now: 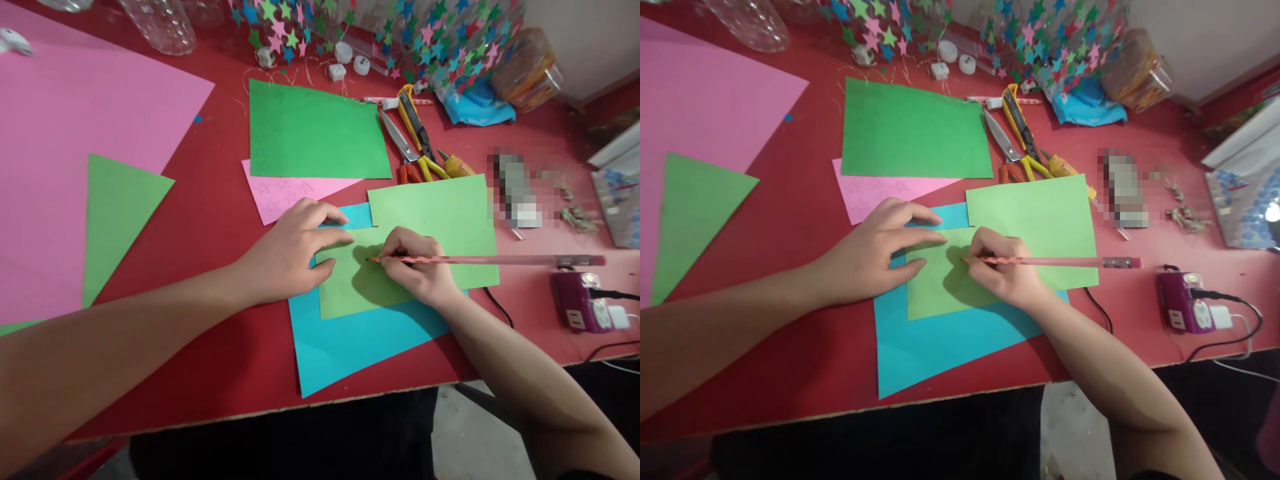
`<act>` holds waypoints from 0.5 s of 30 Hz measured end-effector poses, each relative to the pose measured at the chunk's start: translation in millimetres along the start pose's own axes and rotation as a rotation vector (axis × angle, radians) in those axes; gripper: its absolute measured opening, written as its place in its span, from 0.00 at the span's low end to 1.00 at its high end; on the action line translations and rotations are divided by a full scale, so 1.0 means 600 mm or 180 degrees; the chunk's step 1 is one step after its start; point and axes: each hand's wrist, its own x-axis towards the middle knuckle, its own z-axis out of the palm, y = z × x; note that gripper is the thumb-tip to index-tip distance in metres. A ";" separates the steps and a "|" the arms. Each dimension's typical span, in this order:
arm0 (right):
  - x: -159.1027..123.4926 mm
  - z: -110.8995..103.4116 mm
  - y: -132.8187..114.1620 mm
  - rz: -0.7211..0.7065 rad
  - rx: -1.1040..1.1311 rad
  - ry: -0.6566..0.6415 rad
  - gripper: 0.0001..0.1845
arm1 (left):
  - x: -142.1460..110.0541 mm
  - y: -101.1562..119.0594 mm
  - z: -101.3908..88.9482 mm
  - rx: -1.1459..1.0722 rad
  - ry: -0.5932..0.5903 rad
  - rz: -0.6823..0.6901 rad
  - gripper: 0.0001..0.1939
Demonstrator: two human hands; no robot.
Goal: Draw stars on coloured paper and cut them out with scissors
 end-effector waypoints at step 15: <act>0.000 0.007 0.000 -0.0138 -0.0112 -0.0231 0.05 | 0.000 0.000 0.001 0.0019 0.0049 0.0058 0.15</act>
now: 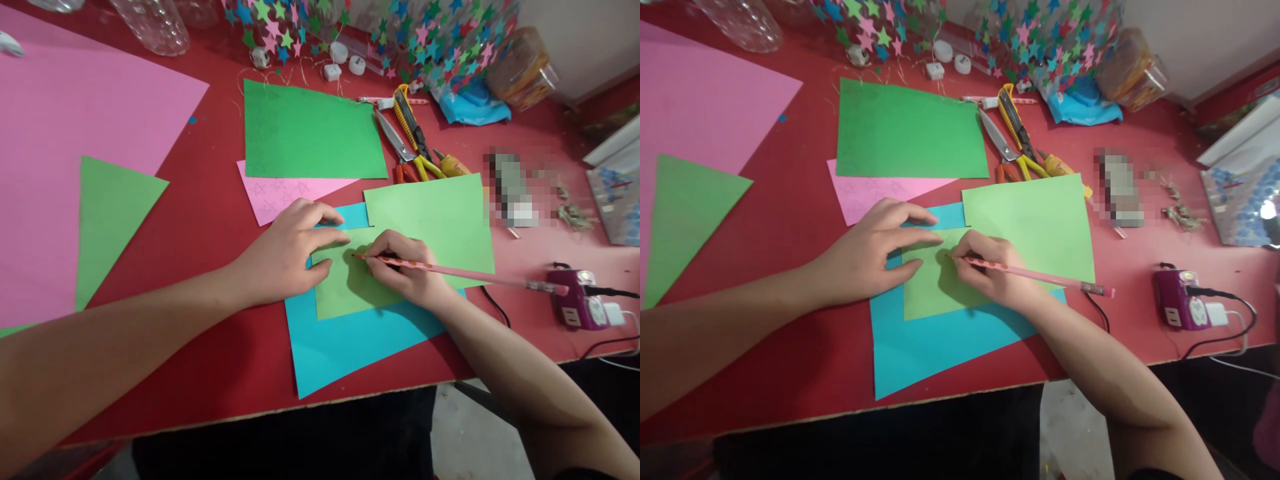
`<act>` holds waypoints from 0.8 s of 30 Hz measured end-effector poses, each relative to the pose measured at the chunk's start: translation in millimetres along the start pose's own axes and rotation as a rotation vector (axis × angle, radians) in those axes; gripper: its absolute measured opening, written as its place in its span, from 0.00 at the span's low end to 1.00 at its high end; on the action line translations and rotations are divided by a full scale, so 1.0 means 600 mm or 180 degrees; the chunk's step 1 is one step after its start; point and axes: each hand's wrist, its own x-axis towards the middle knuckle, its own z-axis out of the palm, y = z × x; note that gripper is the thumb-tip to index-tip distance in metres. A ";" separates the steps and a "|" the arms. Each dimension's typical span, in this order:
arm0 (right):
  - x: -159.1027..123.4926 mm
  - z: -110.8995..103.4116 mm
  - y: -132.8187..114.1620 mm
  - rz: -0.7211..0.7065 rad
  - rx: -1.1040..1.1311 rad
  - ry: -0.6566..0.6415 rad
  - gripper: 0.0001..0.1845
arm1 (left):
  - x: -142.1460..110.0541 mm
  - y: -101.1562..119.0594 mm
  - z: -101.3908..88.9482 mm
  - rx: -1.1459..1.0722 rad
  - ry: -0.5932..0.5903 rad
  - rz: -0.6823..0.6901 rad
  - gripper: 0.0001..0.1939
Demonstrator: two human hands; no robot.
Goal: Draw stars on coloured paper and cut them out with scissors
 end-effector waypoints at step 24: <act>-0.005 0.004 0.002 0.0206 0.0076 0.0550 0.08 | -0.002 -0.001 0.001 -0.0002 -0.0012 0.0026 0.15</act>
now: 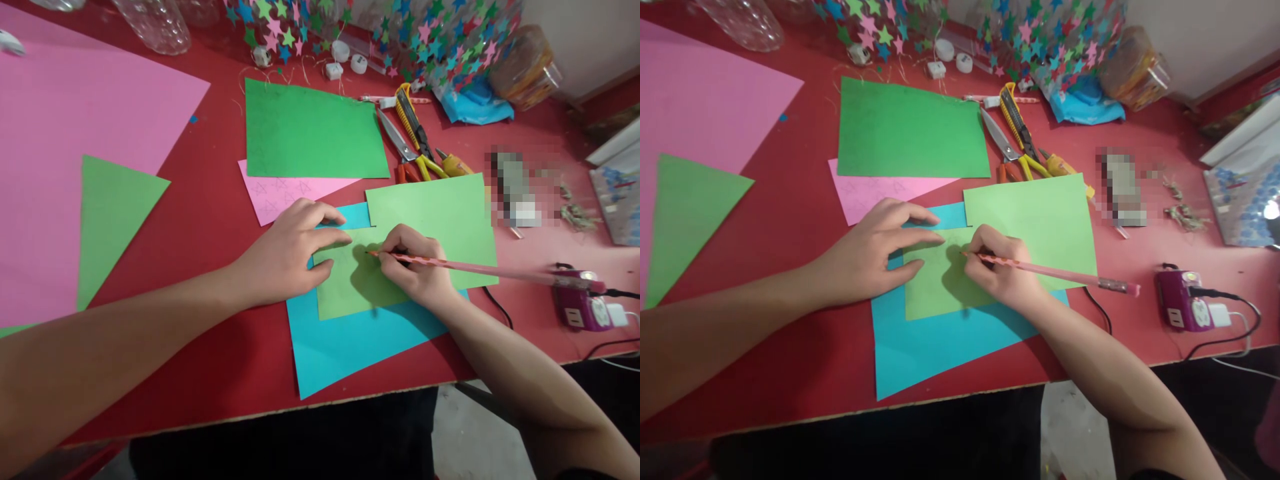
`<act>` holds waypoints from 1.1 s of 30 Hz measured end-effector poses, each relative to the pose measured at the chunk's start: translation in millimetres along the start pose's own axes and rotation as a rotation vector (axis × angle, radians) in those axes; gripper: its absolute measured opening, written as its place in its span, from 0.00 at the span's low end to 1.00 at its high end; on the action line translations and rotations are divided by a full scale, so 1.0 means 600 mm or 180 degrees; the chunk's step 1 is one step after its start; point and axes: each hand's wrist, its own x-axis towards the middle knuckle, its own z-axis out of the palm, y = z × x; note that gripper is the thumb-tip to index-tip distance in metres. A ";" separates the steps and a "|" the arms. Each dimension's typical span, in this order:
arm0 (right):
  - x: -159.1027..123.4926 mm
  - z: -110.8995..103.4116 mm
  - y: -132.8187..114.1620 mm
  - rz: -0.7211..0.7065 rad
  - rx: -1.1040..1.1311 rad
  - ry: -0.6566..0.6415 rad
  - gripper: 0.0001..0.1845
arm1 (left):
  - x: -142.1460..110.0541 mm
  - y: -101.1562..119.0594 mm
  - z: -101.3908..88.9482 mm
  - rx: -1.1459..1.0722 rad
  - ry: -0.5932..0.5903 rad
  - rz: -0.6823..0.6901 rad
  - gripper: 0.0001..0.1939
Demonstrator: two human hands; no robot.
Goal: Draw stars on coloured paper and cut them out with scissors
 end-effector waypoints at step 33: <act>-0.001 -0.004 -0.002 -0.0154 0.0031 -0.0134 0.07 | 0.001 0.000 0.000 0.0030 -0.0005 -0.0007 0.15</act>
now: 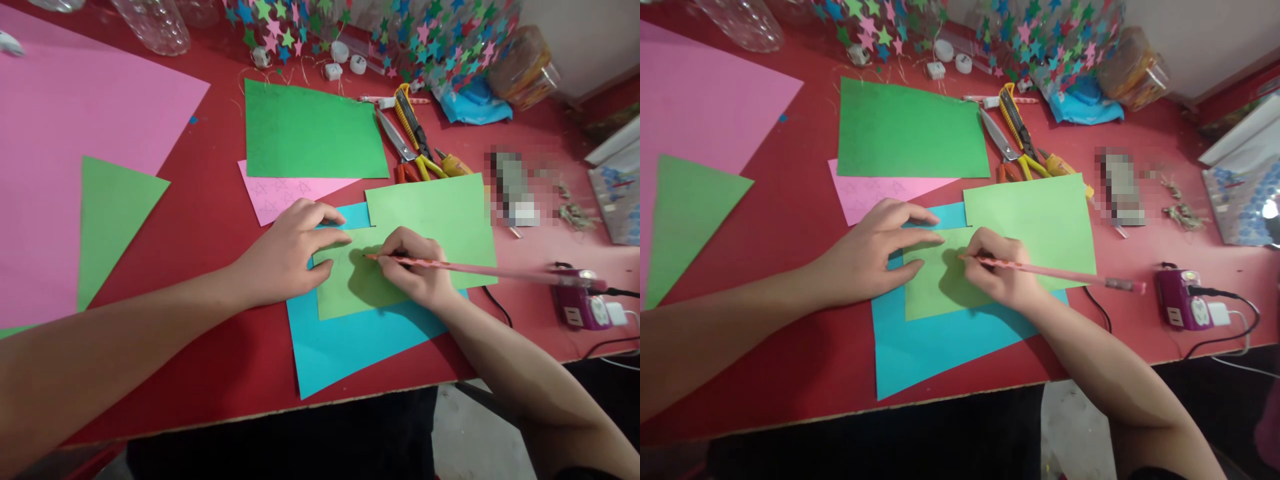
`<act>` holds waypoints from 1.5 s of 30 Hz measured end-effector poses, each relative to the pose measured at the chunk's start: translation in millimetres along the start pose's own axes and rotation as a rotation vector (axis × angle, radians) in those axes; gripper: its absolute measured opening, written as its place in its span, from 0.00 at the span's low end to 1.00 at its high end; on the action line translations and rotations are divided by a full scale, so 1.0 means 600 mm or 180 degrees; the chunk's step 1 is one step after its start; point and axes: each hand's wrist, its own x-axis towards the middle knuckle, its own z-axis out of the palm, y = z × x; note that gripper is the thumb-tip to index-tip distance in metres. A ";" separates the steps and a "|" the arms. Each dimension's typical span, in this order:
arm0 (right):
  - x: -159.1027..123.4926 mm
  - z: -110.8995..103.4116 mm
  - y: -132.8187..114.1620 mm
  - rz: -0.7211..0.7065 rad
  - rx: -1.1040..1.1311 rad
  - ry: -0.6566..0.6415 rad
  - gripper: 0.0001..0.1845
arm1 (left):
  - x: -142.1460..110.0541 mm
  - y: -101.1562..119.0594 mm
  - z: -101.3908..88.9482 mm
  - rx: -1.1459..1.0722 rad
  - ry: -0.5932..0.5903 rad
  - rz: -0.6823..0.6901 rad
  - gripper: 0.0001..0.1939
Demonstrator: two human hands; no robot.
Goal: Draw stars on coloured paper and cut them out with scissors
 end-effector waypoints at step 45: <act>0.011 -0.001 0.006 0.0424 0.0295 0.0958 0.01 | 0.002 0.003 -0.001 0.0107 -0.0059 -0.0008 0.18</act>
